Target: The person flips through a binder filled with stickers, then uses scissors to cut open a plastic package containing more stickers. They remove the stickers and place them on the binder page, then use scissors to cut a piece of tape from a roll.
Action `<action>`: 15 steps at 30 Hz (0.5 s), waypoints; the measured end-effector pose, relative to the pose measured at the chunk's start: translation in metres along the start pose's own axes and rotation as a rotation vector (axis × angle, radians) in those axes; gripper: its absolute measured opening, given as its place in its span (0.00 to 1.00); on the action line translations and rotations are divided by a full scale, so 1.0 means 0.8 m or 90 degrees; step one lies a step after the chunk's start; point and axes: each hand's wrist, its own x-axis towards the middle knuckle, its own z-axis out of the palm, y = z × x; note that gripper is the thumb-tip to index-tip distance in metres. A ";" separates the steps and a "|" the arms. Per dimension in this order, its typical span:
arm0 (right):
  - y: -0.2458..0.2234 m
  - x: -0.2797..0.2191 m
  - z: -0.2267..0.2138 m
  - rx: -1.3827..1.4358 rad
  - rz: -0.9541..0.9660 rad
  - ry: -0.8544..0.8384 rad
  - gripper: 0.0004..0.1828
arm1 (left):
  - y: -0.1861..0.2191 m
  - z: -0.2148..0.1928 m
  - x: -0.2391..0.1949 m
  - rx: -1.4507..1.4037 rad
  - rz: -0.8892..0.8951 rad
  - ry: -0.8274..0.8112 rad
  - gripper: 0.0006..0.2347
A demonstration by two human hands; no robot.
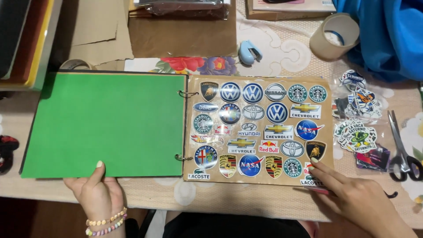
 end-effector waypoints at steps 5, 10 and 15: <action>0.000 -0.016 -0.005 -0.002 0.021 -0.002 0.31 | -0.035 -0.039 0.012 -0.010 0.020 -0.035 0.50; 0.013 -0.025 -0.026 0.079 0.017 -0.016 0.30 | -0.033 -0.034 -0.003 0.037 0.082 -0.075 0.36; 0.013 -0.025 -0.069 0.022 -0.039 0.131 0.27 | -0.027 -0.038 -0.040 0.234 0.406 -0.151 0.30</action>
